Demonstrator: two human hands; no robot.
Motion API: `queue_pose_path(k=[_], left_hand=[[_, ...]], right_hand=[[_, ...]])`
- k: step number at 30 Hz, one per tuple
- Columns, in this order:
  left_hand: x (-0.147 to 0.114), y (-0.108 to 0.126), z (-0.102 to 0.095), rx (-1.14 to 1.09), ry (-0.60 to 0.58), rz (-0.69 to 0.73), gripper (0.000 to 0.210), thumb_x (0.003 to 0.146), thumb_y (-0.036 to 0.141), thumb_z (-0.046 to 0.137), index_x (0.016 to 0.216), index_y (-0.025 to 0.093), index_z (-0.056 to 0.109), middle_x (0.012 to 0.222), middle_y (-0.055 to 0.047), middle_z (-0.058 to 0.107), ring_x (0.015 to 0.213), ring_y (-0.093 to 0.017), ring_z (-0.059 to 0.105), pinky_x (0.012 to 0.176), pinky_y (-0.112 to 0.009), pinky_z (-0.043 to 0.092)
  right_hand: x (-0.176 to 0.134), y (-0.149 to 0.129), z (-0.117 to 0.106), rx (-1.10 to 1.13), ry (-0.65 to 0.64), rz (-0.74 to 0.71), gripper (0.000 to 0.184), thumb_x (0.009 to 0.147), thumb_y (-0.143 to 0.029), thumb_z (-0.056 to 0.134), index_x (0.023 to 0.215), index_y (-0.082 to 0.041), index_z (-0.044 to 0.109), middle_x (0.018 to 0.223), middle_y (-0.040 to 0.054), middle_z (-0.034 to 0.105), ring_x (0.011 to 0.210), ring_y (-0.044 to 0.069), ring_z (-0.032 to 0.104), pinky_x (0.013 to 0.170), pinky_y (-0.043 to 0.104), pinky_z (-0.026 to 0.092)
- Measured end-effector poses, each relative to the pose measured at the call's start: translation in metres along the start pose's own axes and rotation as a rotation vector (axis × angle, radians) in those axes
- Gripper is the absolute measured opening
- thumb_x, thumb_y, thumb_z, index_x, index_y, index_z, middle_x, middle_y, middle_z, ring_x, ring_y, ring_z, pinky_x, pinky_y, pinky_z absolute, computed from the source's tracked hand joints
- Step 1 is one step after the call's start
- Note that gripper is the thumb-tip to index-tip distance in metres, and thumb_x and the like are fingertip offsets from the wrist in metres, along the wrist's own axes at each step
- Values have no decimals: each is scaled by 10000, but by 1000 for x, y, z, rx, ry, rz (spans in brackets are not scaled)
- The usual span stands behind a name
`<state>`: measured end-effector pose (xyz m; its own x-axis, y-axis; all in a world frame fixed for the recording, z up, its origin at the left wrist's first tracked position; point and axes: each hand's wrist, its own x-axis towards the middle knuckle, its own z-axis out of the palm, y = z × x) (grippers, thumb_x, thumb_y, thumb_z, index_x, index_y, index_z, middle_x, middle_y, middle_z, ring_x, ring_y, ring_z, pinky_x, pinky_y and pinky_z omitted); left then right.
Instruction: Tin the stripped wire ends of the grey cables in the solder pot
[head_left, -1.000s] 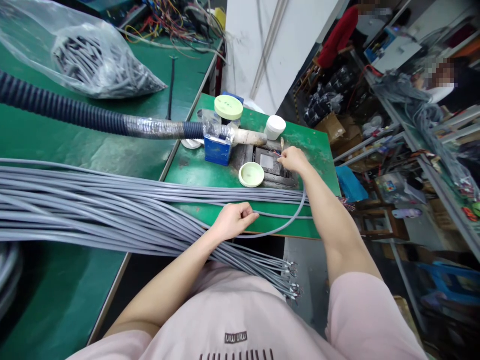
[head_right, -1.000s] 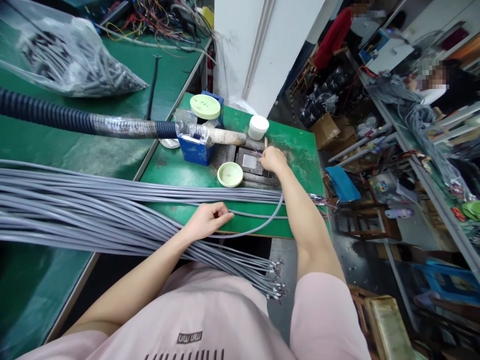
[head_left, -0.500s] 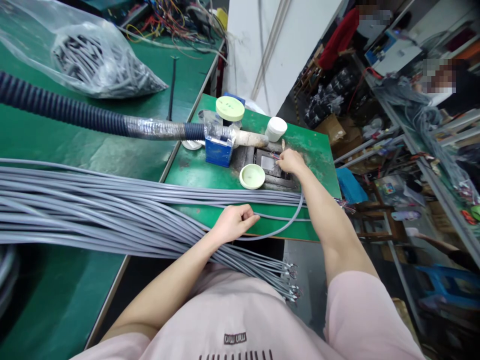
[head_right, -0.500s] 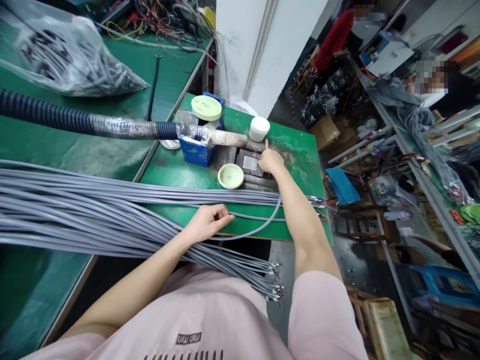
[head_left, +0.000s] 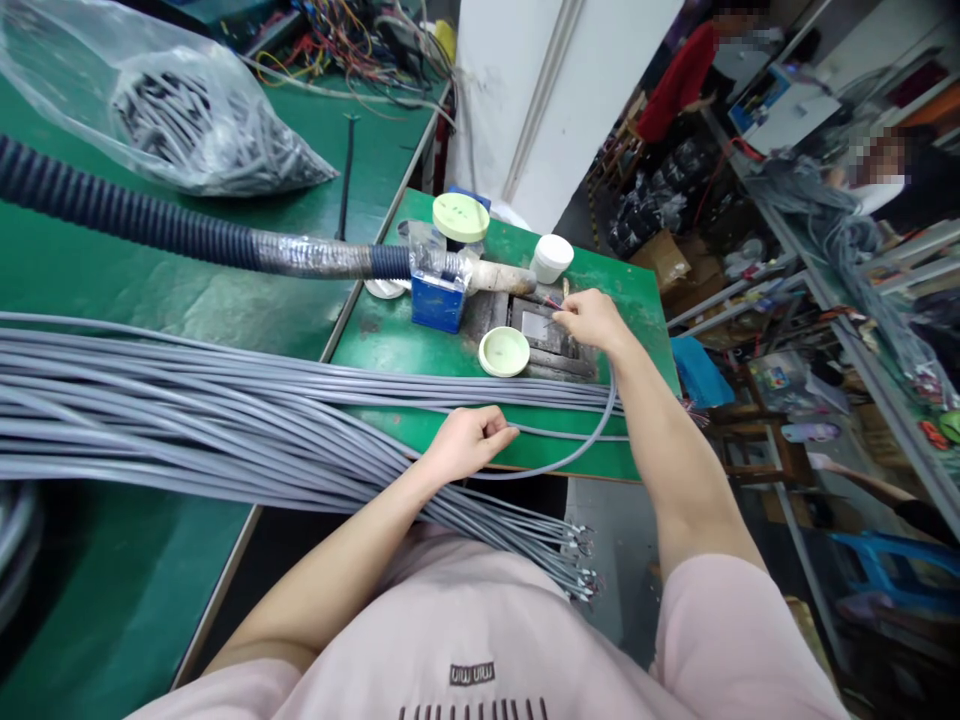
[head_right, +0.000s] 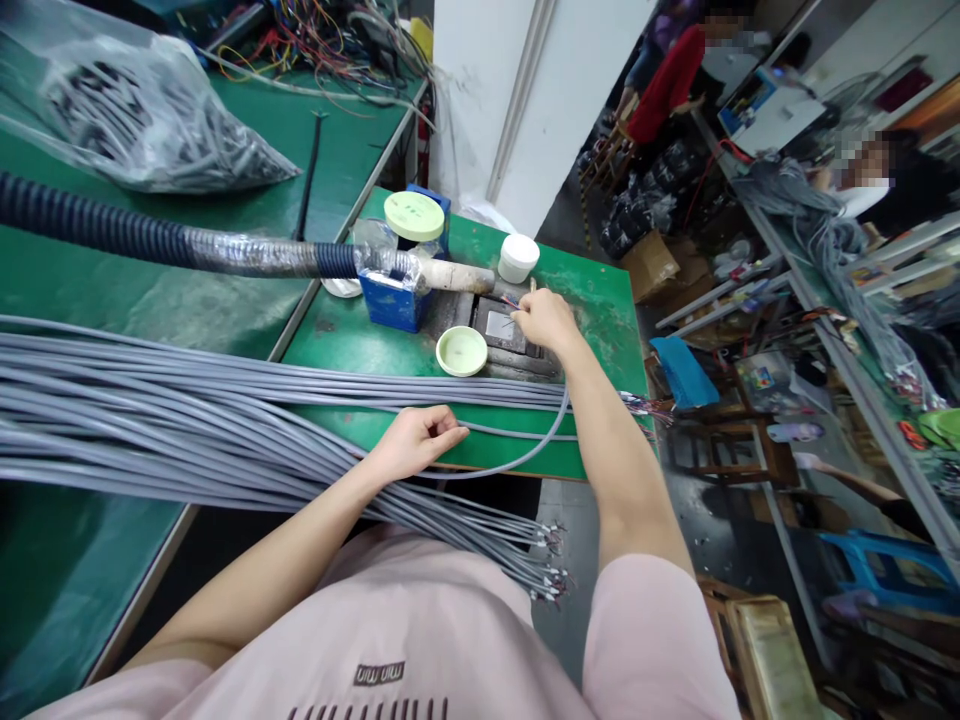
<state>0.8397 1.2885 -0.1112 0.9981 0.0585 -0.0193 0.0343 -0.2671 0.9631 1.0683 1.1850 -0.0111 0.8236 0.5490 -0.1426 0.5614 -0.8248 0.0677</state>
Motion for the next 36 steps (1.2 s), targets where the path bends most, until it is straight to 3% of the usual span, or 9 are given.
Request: queue_pose_path(k=[4,8,13,20,25,30,36], left_hand=[[0,1,0,1,1,-17,327,826,419,553,623,162,535,502,46,510,475,-73,402,485,-199,284],[0,-1,1,-11,-5,-12,315,829,411,547,635,163,537,494,49,508,463,-72,407,488,-198,295],[0,-2,1,-17,2,-1,307,822,403,559,631,163,533,488,51,505,463,-73,405,488,-200,291],[0,-1,0,-13,1,7,315,828,413,554,635,164,543,495,47,511,470,-76,408,493,-202,293],[0,-1,0,5,9,17,326,830,417,550,628,163,549,513,43,513,483,-77,406,490,-203,285],[0,-2,1,5,6,16,319,832,406,553,625,164,546,506,48,511,478,-73,400,491,-200,285],[1,-1,1,17,9,10,328,830,415,550,620,164,539,516,45,510,485,-75,399,488,-200,284]], right_hand=[[-18,-27,-5,25,-17,-148,243,821,-323,526,732,-166,689,757,49,694,726,172,599,601,260,346],[-25,-52,2,-33,-78,-229,241,827,-300,507,777,-162,699,854,84,718,791,202,623,626,270,352],[-25,-69,11,-103,-143,-252,269,855,-312,480,893,-171,707,988,138,715,907,267,646,697,299,411],[-26,-77,17,-177,-160,-227,292,861,-298,483,1028,-158,677,1063,173,698,958,274,642,758,311,448],[-29,-65,4,-144,-99,-227,271,860,-292,473,936,-166,701,999,146,712,915,260,640,728,299,425],[-21,-25,-11,-1,5,-108,233,824,-304,530,786,-167,715,808,66,710,774,204,628,649,269,386],[2,8,8,32,-39,93,216,806,-285,557,712,-157,704,766,74,703,772,197,629,667,265,420]])
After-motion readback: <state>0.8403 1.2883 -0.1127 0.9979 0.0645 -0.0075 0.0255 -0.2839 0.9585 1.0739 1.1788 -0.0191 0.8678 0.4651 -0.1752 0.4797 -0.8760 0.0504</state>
